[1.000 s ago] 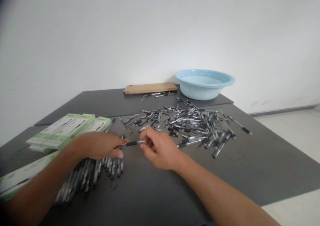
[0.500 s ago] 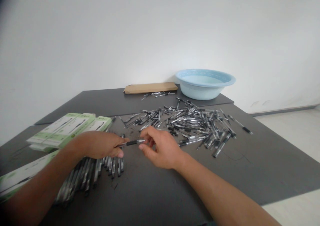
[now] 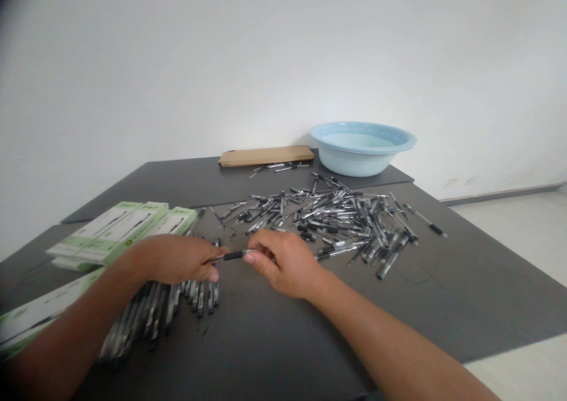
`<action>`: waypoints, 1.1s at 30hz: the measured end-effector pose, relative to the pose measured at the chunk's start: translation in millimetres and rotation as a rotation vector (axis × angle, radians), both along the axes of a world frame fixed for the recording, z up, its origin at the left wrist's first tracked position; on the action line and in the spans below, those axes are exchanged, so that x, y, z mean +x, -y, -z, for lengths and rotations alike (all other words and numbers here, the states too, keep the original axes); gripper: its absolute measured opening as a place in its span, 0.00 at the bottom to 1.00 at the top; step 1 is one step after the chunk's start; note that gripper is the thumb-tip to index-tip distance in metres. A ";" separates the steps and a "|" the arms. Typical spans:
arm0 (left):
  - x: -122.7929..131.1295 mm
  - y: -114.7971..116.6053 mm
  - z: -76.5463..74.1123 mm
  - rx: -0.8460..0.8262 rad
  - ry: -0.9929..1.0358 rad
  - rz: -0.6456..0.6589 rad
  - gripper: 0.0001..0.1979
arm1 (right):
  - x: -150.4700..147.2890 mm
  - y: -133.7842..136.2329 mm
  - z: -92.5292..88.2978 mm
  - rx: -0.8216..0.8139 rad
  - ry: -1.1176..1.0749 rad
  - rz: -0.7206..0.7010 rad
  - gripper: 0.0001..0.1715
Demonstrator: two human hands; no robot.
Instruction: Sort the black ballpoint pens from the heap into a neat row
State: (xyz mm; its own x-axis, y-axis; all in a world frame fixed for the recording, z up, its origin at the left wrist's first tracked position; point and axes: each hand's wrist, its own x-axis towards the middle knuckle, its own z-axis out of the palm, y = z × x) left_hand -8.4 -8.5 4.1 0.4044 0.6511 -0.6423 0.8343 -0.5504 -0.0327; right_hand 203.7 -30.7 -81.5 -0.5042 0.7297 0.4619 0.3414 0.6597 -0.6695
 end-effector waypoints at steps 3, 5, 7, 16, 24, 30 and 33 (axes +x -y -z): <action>1.2 0.6 -1.2 -0.008 -0.015 -0.009 0.22 | 1.6 0.2 0.2 -0.025 -0.032 -0.022 0.09; 1.4 0.6 -0.9 -0.009 -0.020 0.000 0.22 | 1.5 1.3 0.3 -0.028 -0.029 -0.008 0.12; 1.1 0.3 -0.1 -0.004 -0.020 0.015 0.22 | 0.7 2.7 0.4 -0.020 -0.015 0.005 0.13; -0.7 -0.2 2.7 0.021 -0.004 0.014 0.21 | -0.9 5.1 -1.3 -0.012 -0.006 -0.001 0.11; 0.2 1.1 0.7 0.009 -0.010 0.019 0.20 | -3.1 3.8 1.8 0.026 0.009 0.029 0.06; 0.8 1.7 -0.3 0.007 0.005 0.010 0.21 | -0.9 1.8 1.9 0.032 0.027 0.013 0.09; 1.4 2.2 -0.9 0.006 -0.004 0.008 0.21 | -1.1 3.1 1.8 0.011 0.015 0.004 0.11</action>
State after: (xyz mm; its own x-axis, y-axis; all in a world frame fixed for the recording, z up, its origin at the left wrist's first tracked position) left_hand -7.0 -10.7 5.0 0.4069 0.6514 -0.6404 0.8297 -0.5569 -0.0392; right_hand 202.7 -33.8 -83.3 -0.5083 0.7269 0.4619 0.3544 0.6653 -0.6570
